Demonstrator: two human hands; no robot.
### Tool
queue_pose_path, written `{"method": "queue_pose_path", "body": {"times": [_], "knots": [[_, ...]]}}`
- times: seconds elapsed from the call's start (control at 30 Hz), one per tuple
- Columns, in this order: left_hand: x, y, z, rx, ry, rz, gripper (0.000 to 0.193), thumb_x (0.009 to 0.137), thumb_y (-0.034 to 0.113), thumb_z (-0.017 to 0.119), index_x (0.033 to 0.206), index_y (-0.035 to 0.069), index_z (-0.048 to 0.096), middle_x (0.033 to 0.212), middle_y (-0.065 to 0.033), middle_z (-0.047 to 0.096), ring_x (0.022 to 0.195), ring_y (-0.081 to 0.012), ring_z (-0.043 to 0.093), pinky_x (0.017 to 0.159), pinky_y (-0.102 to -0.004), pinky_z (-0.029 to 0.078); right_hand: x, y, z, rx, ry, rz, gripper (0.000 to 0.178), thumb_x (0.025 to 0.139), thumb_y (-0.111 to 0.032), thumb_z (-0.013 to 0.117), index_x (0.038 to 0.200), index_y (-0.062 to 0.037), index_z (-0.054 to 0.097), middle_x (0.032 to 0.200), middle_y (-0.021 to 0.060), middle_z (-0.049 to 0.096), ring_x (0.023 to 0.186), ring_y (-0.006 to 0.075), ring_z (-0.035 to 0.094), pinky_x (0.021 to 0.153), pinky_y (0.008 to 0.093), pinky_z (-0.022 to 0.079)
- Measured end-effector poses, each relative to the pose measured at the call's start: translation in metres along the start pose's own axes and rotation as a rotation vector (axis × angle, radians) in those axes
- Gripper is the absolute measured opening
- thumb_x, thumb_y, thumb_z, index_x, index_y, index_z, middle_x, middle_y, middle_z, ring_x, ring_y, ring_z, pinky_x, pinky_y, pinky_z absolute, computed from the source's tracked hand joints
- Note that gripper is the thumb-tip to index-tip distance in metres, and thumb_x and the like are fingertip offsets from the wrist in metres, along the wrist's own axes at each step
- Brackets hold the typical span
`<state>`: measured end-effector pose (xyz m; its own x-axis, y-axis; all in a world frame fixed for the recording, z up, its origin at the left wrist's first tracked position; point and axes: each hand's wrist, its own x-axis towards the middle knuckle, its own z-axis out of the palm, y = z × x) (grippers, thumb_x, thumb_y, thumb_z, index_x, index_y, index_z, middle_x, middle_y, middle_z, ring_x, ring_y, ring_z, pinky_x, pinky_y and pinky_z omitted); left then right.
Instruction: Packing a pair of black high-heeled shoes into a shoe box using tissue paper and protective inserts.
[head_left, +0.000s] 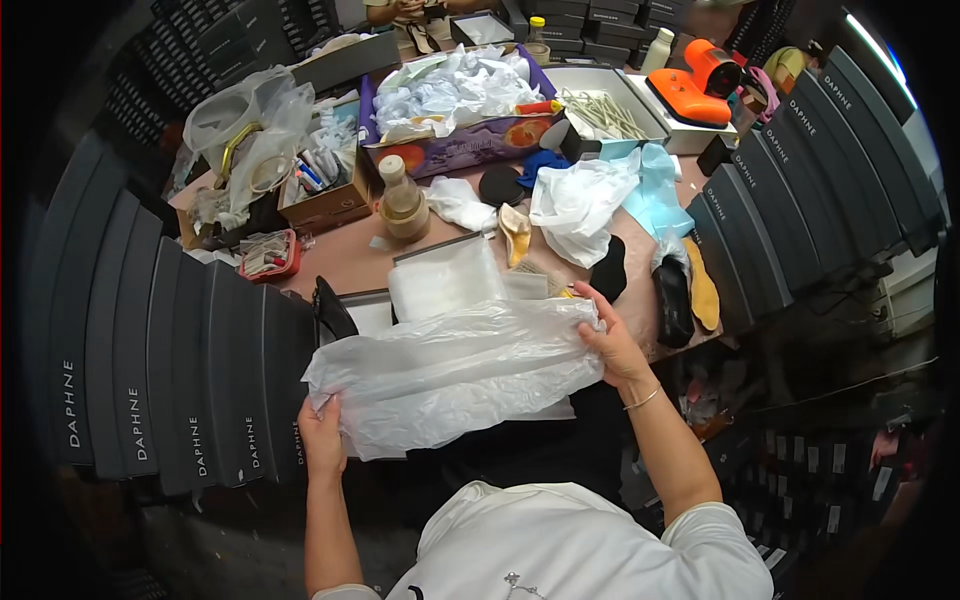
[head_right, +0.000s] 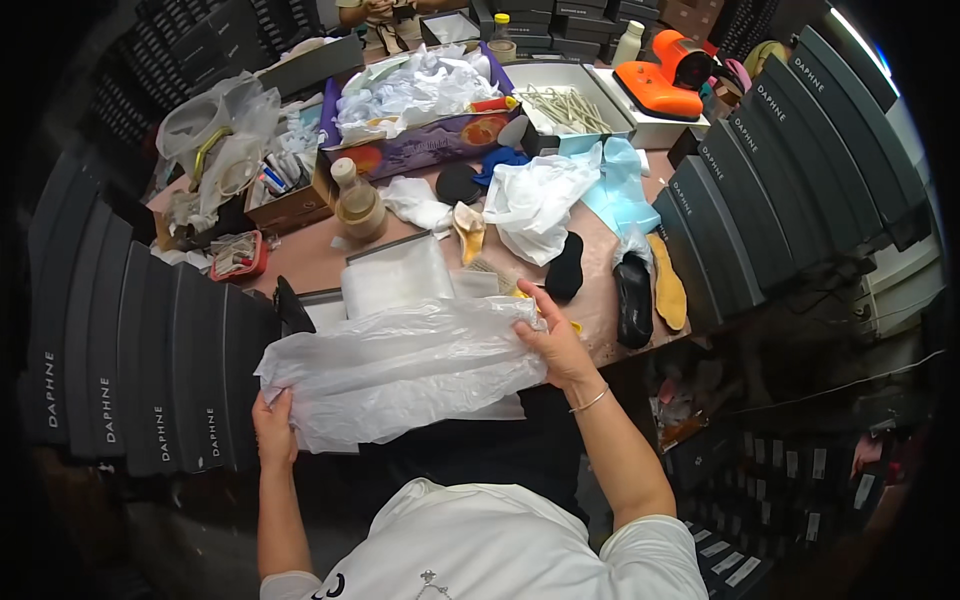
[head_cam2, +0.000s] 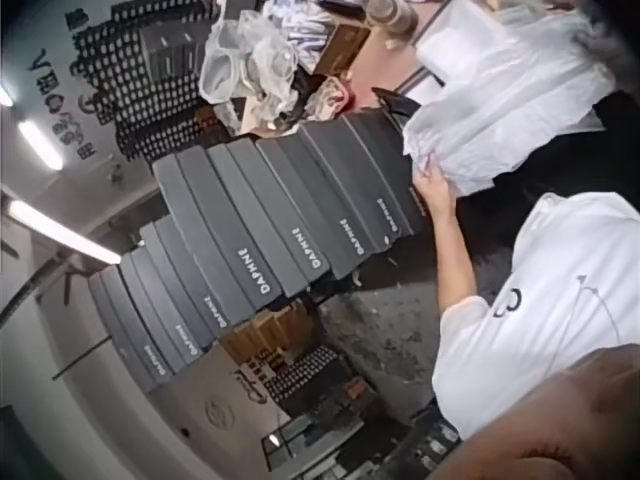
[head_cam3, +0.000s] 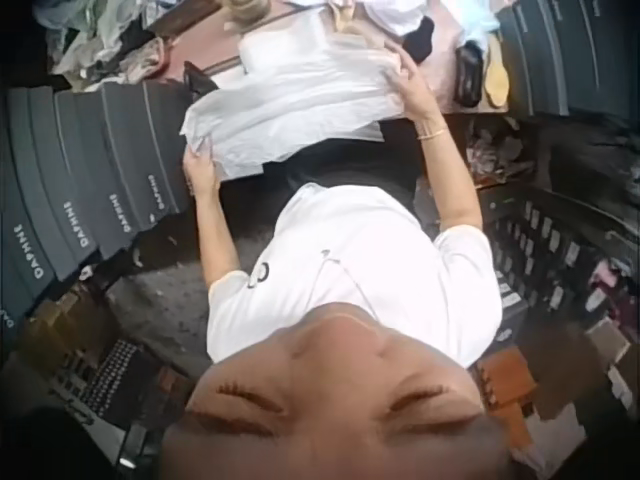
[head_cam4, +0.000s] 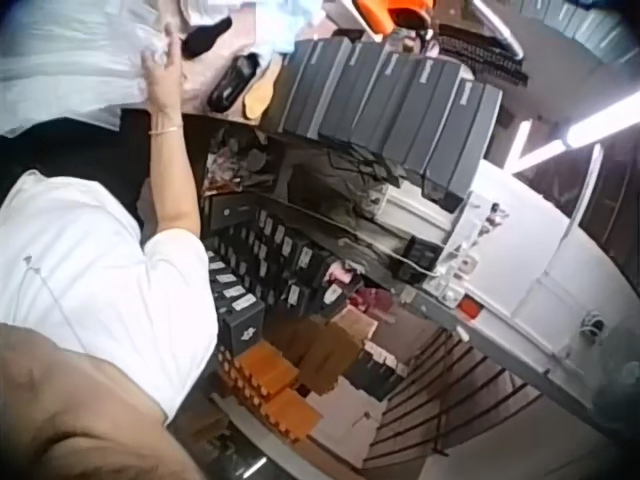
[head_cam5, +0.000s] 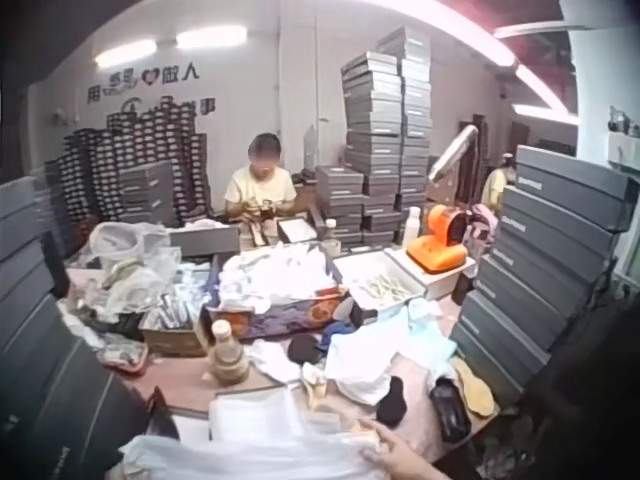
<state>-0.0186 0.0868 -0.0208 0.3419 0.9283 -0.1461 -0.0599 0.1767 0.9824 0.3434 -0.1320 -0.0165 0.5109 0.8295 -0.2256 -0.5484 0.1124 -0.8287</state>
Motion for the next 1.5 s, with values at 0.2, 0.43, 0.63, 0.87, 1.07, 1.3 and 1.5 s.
{"method": "queue_pose_path", "body": {"times": [0.2,0.43,0.63,0.87,1.07,1.3,1.5], "knots": [[0.007,-0.006,-0.021,0.111,0.059,0.041,0.022,0.097,0.009,0.056,0.116,-0.003,0.058,0.107,-0.0066,0.065,0.097,-0.0140,0.060,0.087,-0.0282,0.048,0.018,0.023,-0.033,0.047,0.066,-0.103,0.021,0.087,0.002,0.059,0.106,-0.0045,0.062,0.109,0.0016,0.059,0.096,0.0104,0.056,0.089,0.0264,0.047],[0.006,-0.017,-0.030,-0.259,-0.159,-0.147,0.010,0.093,0.013,0.061,0.097,0.004,0.059,0.086,-0.0027,0.060,0.084,-0.0147,0.060,0.079,-0.0296,0.050,0.013,0.023,-0.065,-0.160,0.032,-0.176,0.014,0.084,0.005,0.053,0.078,-0.0030,0.064,0.104,0.0037,0.055,0.100,0.0126,0.051,0.091,0.0250,0.038],[0.014,-0.002,-0.016,-0.228,-0.346,-0.225,0.053,0.096,0.036,0.034,0.093,-0.007,0.065,0.090,-0.0111,0.064,0.091,-0.0207,0.060,0.085,-0.0343,0.046,0.015,0.007,-0.094,-0.308,0.294,0.108,0.011,0.089,-0.005,0.052,0.087,-0.0028,0.063,0.121,0.0104,0.059,0.100,0.0179,0.057,0.083,0.0293,0.049],[0.026,0.016,-0.019,0.377,-0.408,-0.054,0.015,0.083,0.008,0.058,0.088,-0.001,0.068,0.091,-0.0033,0.066,0.087,-0.0114,0.060,0.078,-0.0241,0.047,0.022,-0.045,-0.002,-1.074,-0.210,-0.256,0.028,0.097,-0.018,0.053,0.113,0.0020,0.062,0.118,0.0132,0.064,0.113,0.0200,0.056,0.098,0.0304,0.041],[0.031,0.045,-0.010,0.472,-0.423,0.081,0.035,0.073,-0.007,0.052,0.103,-0.002,0.068,0.109,-0.0071,0.063,0.100,-0.0139,0.059,0.090,-0.0258,0.045,0.050,-0.034,-0.001,-1.310,-0.709,0.216,0.035,0.088,-0.034,0.068,0.099,-0.0003,0.066,0.085,0.0046,0.065,0.079,0.0150,0.059,0.074,0.0295,0.047],[0.047,0.030,-0.010,0.654,-0.411,0.281,0.044,0.073,-0.008,0.042,0.108,-0.004,0.068,0.114,-0.0146,0.065,0.104,-0.0229,0.062,0.093,-0.0277,0.045,0.003,-0.038,-0.046,-1.359,-0.385,-0.017,0.015,0.084,-0.014,0.069,0.087,-0.0016,0.060,0.080,0.0080,0.060,0.071,0.0211,0.059,0.067,0.0329,0.047],[0.045,0.026,0.006,0.681,-0.447,0.306,0.048,0.073,-0.002,0.050,0.119,-0.002,0.063,0.122,-0.0175,0.061,0.109,-0.0258,0.061,0.092,-0.0286,0.046,0.002,-0.081,-0.015,-1.727,-0.050,-0.424,0.015,0.083,-0.009,0.069,0.095,-0.0011,0.064,0.093,0.0137,0.062,0.076,0.0306,0.065,0.070,0.0373,0.051]]}}
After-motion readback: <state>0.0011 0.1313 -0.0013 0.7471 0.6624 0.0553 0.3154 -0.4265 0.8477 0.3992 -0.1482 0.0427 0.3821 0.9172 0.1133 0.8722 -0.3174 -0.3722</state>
